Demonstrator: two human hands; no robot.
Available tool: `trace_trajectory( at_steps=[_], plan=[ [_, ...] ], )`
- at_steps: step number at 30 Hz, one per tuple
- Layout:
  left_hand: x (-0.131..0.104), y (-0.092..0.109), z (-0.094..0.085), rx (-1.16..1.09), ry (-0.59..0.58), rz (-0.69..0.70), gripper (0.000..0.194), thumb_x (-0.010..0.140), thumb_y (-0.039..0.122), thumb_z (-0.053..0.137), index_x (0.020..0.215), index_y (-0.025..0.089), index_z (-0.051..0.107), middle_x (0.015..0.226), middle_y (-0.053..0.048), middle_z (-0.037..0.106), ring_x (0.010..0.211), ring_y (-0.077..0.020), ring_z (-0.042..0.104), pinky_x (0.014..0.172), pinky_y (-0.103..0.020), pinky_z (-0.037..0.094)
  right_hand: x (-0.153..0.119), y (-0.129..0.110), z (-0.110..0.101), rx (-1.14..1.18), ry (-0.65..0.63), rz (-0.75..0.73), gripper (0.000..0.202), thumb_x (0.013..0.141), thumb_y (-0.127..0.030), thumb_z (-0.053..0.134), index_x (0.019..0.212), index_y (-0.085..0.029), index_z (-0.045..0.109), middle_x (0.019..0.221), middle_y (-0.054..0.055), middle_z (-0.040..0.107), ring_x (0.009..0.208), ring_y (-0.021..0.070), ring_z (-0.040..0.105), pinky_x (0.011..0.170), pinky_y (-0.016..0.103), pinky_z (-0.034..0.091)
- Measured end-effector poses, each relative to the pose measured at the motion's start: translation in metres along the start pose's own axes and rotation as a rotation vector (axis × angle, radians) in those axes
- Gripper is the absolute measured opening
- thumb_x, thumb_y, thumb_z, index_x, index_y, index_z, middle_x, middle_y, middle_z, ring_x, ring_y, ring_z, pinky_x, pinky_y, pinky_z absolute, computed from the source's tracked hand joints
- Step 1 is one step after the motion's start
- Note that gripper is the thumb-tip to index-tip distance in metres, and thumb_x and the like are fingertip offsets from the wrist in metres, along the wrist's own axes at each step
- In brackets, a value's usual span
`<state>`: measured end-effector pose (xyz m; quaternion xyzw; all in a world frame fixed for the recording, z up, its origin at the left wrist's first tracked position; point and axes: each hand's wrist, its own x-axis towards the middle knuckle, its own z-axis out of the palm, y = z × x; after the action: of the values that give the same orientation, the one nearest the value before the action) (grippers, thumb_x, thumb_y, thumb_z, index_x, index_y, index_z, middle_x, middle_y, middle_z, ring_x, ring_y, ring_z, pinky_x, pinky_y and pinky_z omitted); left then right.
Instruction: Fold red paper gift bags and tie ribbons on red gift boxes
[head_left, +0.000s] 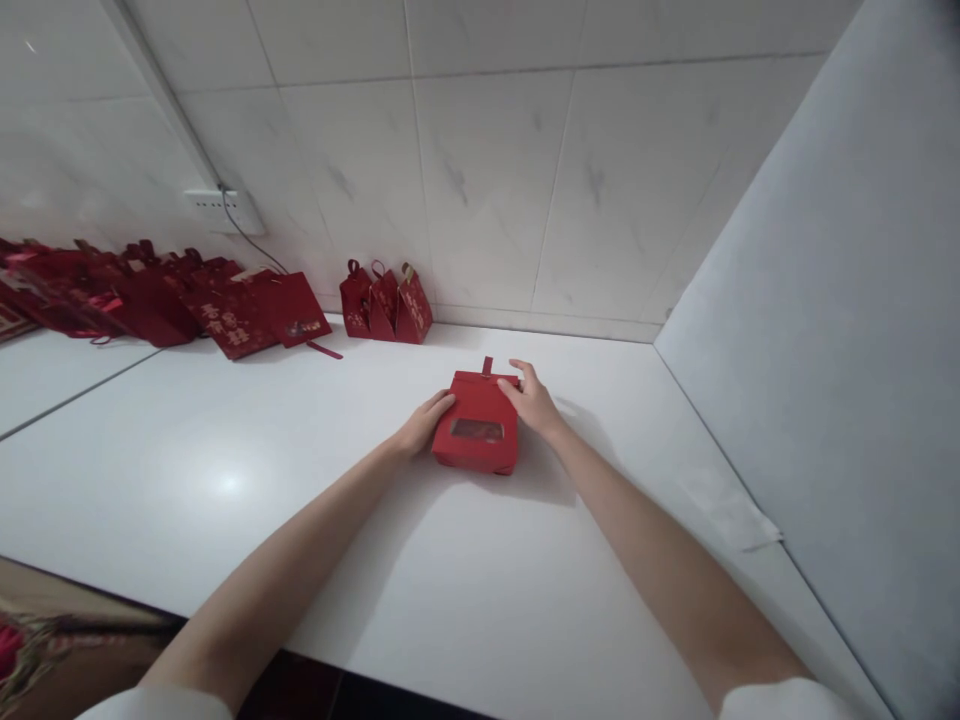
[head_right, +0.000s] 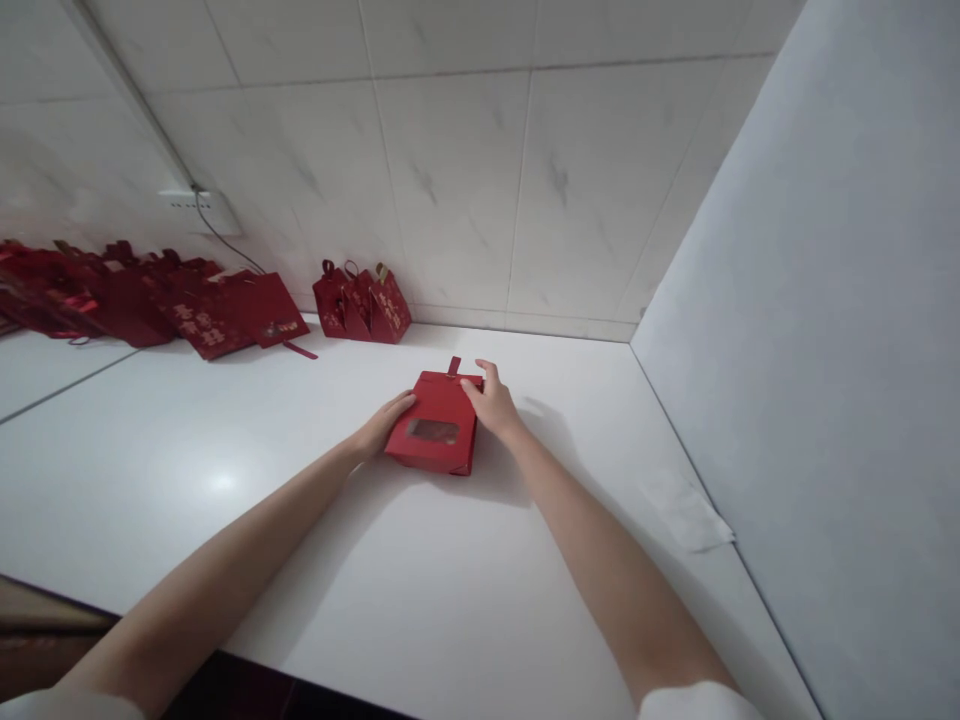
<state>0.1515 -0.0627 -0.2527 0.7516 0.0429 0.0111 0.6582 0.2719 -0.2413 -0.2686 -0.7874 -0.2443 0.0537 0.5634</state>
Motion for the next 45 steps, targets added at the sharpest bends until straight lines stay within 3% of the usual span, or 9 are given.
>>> trace_trajectory(
  at_steps=[3, 8, 13, 16, 22, 26, 30, 39, 45],
  plan=[
    [-0.019, -0.002, 0.008, -0.165, -0.062, 0.048, 0.056, 0.092, 0.054, 0.048, 0.135, 0.019, 0.049, 0.138, -0.014, 0.054, 0.124, -0.0329, 0.054, 0.104, -0.046, 0.044, -0.011, -0.014, -0.005, 0.068, 0.055, -0.064, 0.046, 0.093, -0.045, 0.041, 0.134, -0.025, 0.038, 0.08, 0.0, 0.064, 0.063, 0.0157, 0.059, 0.063, 0.029, 0.047],
    [-0.04, 0.003, 0.01, -0.006, -0.318, 0.158, 0.08, 0.078, 0.038, 0.073, 0.146, 0.024, 0.035, 0.143, -0.015, 0.048, 0.129, -0.0368, 0.049, 0.104, -0.051, 0.044, -0.044, -0.044, -0.013, 0.181, 0.249, -0.3, 0.045, 0.092, -0.043, 0.05, 0.131, -0.025, 0.038, 0.069, -0.005, 0.054, 0.065, 0.0148, 0.053, 0.068, 0.028, 0.045],
    [-0.04, 0.008, 0.004, 0.235, -0.348, 0.201, 0.082, 0.07, 0.035, 0.079, 0.142, 0.024, 0.041, 0.136, -0.015, 0.054, 0.123, -0.0368, 0.053, 0.099, -0.051, 0.047, -0.077, -0.028, -0.017, 0.179, 0.178, -0.223, 0.029, 0.093, -0.044, 0.047, 0.11, -0.023, 0.052, 0.082, 0.0, 0.059, 0.071, 0.0155, 0.056, 0.067, 0.029, 0.046],
    [-0.037, 0.009, -0.001, 0.386, -0.259, 0.229, 0.086, 0.07, 0.038, 0.079, 0.144, 0.027, 0.037, 0.128, -0.013, 0.061, 0.116, -0.034, 0.058, 0.097, -0.05, 0.047, -0.084, -0.01, -0.023, 0.234, 0.148, -0.151, 0.026, 0.087, -0.046, 0.056, 0.088, -0.02, 0.06, 0.082, 0.002, 0.06, 0.075, 0.0167, 0.056, 0.068, 0.029, 0.046],
    [-0.031, 0.003, -0.005, 0.258, 0.225, 0.276, 0.068, 0.084, 0.048, 0.063, 0.141, 0.024, 0.038, 0.124, -0.013, 0.062, 0.112, -0.0262, 0.06, 0.096, -0.042, 0.047, -0.076, 0.005, -0.015, 0.544, 0.081, 0.172, 0.03, 0.079, -0.046, 0.063, 0.09, -0.018, 0.061, 0.055, -0.004, 0.055, 0.046, 0.0149, 0.057, 0.043, 0.026, 0.045],
    [-0.028, 0.001, -0.007, 0.232, 0.385, 0.097, 0.062, 0.088, 0.058, 0.052, 0.139, 0.022, 0.044, 0.142, -0.014, 0.048, 0.127, -0.0299, 0.05, 0.104, -0.044, 0.041, -0.078, 0.012, 0.002, 0.663, 0.04, 0.312, 0.025, 0.077, -0.04, 0.066, 0.086, -0.018, 0.062, 0.056, -0.003, 0.054, 0.057, 0.0197, 0.069, 0.053, 0.03, 0.057],
    [-0.031, 0.007, -0.009, 0.217, 0.228, -0.104, 0.064, 0.084, 0.063, 0.054, 0.131, 0.019, 0.055, 0.139, -0.015, 0.053, 0.125, -0.0355, 0.052, 0.104, -0.05, 0.04, -0.085, 0.011, 0.006, 0.787, 0.083, 0.342, 0.024, 0.078, -0.041, 0.068, 0.087, -0.02, 0.06, 0.062, -0.004, 0.054, 0.071, 0.0197, 0.073, 0.066, 0.029, 0.061],
    [-0.03, 0.009, -0.008, -0.081, -0.038, 0.044, 0.067, 0.087, 0.047, 0.06, 0.147, 0.032, 0.034, 0.139, -0.01, 0.054, 0.124, -0.0317, 0.054, 0.098, -0.045, 0.049, -0.093, 0.008, 0.015, 0.893, 0.136, 0.204, 0.025, 0.082, -0.044, 0.069, 0.093, -0.023, 0.062, 0.075, -0.001, 0.066, 0.085, 0.0203, 0.072, 0.081, 0.036, 0.058],
    [-0.022, -0.002, -0.021, -0.032, 0.326, 0.379, 0.05, 0.089, 0.046, 0.057, 0.132, 0.019, 0.057, 0.131, -0.011, 0.06, 0.118, -0.0306, 0.058, 0.098, -0.042, 0.048, -0.097, 0.004, 0.01, 0.537, -0.34, 0.165, 0.04, 0.073, -0.036, 0.079, 0.106, -0.019, 0.065, 0.098, 0.007, 0.073, 0.094, 0.0221, 0.069, 0.088, 0.039, 0.052]
  ],
)
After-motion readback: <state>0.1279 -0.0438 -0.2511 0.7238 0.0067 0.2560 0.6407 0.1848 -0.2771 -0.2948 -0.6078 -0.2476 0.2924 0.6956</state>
